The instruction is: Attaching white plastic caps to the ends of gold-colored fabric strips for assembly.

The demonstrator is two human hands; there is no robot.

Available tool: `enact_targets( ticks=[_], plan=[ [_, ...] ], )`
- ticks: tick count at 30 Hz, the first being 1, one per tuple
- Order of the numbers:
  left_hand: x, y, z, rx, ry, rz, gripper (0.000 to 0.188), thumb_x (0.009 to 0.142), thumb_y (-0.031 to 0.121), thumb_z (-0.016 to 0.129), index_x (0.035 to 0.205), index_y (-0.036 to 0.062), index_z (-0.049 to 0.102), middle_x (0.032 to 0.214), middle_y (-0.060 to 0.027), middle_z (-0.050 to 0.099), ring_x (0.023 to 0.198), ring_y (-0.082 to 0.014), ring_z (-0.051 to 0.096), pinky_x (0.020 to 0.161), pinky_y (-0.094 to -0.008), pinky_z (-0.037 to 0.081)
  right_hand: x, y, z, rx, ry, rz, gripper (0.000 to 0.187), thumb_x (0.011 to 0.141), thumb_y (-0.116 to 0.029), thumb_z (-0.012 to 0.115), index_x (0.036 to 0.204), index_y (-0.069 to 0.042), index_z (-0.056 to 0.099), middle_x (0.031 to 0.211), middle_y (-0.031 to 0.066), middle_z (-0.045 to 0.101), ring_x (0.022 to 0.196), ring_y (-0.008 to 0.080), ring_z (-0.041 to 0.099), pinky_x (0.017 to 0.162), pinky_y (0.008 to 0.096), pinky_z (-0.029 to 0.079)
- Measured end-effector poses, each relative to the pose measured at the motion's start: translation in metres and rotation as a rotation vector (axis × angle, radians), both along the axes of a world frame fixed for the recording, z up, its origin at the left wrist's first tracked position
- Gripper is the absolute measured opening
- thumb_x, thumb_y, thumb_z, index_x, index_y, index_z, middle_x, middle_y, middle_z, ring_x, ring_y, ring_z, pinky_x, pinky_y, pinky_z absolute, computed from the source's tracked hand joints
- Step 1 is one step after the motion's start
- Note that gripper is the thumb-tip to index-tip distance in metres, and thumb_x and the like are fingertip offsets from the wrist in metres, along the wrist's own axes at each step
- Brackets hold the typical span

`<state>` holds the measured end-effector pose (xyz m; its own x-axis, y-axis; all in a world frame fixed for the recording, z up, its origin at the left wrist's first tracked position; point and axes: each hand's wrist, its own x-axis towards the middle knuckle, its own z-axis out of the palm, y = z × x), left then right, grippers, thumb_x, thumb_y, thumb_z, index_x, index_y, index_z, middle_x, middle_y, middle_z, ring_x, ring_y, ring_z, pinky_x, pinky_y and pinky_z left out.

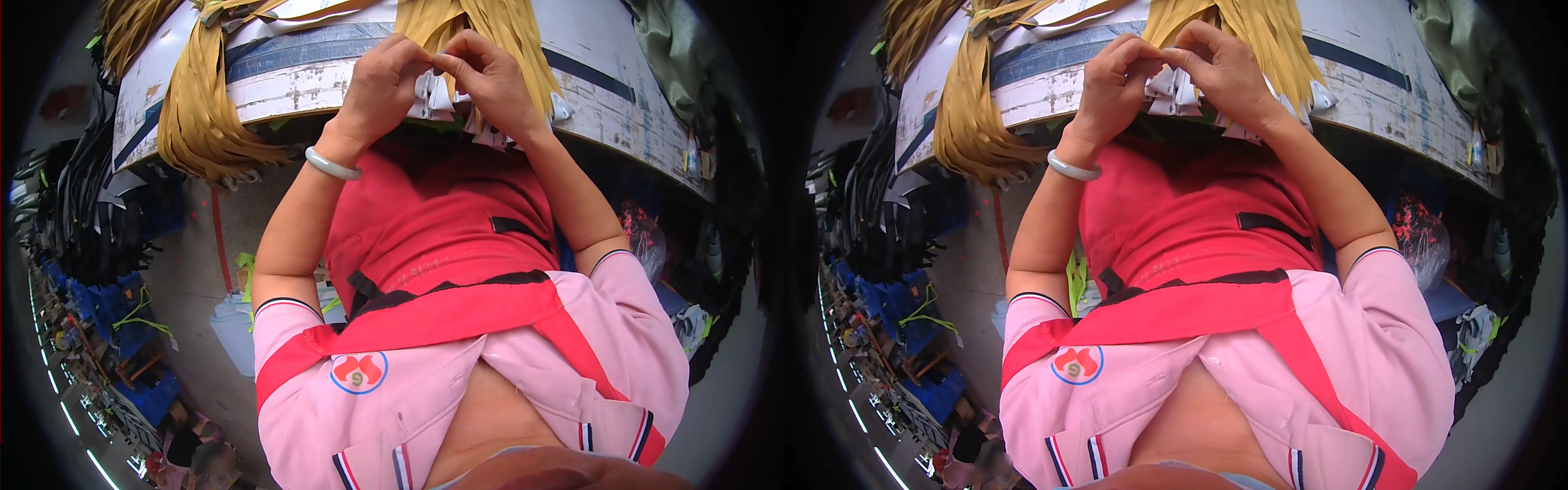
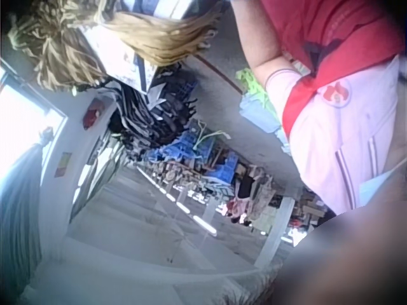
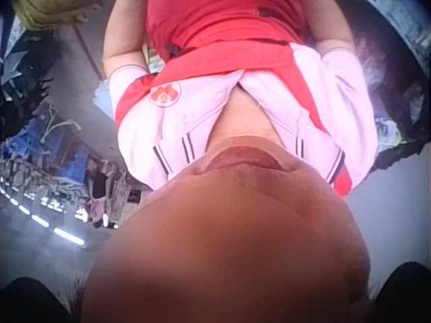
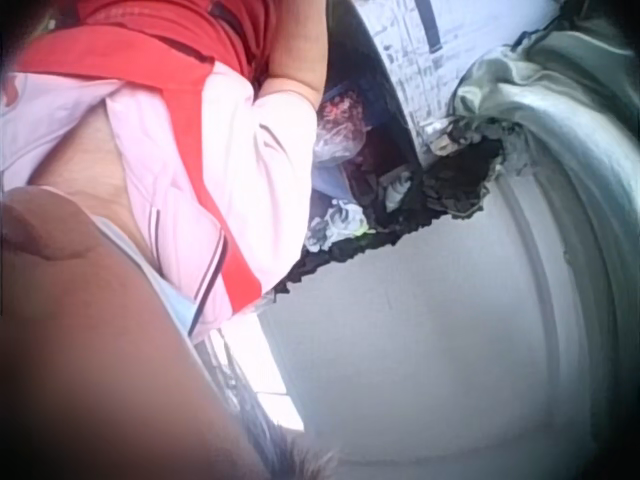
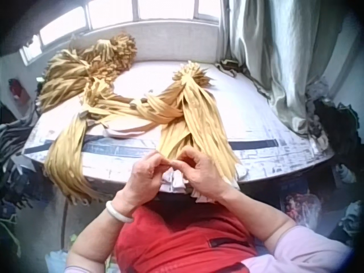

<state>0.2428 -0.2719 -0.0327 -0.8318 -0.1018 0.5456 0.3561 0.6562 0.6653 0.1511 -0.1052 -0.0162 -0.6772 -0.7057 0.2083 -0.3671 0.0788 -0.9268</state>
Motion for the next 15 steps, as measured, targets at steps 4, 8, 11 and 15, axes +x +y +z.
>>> enact_targets(
  ticks=[4,8,11,15],
  plan=[
    [-0.002,-0.002,0.001,0.119,0.046,0.052,0.006,0.088,-0.008,0.058,0.090,-0.0033,0.060,0.085,-0.0066,0.065,0.078,-0.0142,0.070,0.068,-0.0238,0.054,-0.017,0.004,-0.001,-0.116,-0.170,-0.036,0.013,0.094,-0.015,0.066,0.086,-0.005,0.063,0.066,-0.0046,0.053,0.057,0.0026,0.048,0.051,0.0193,0.038],
    [-0.002,-0.001,-0.013,0.559,-0.088,0.064,0.005,0.088,-0.004,0.059,0.091,-0.0007,0.061,0.085,-0.0117,0.066,0.069,-0.0194,0.070,0.061,-0.0280,0.055,-0.017,0.013,-0.011,-0.112,-0.289,-0.018,0.017,0.094,-0.019,0.067,0.086,-0.005,0.062,0.065,-0.0046,0.053,0.055,0.0025,0.047,0.050,0.0185,0.038],
    [-0.008,-0.068,-0.005,0.956,0.141,0.168,0.007,0.098,0.004,0.056,0.101,-0.0025,0.055,0.090,-0.0149,0.067,0.071,-0.0246,0.071,0.071,-0.0343,0.062,-0.036,0.038,-0.007,-0.184,-0.259,-0.195,0.019,0.095,-0.022,0.066,0.091,-0.003,0.063,0.067,-0.0038,0.055,0.055,0.0023,0.048,0.051,0.0184,0.040],
    [0.019,-0.163,-0.005,0.925,0.258,0.446,0.013,0.098,0.001,0.053,0.109,-0.0044,0.055,0.104,-0.0146,0.061,0.089,-0.0275,0.069,0.076,-0.0359,0.062,-0.052,0.064,-0.002,-0.082,-0.203,-0.169,0.020,0.095,-0.023,0.066,0.089,-0.004,0.062,0.067,-0.0042,0.054,0.057,0.0025,0.048,0.052,0.0183,0.040]
  ],
)
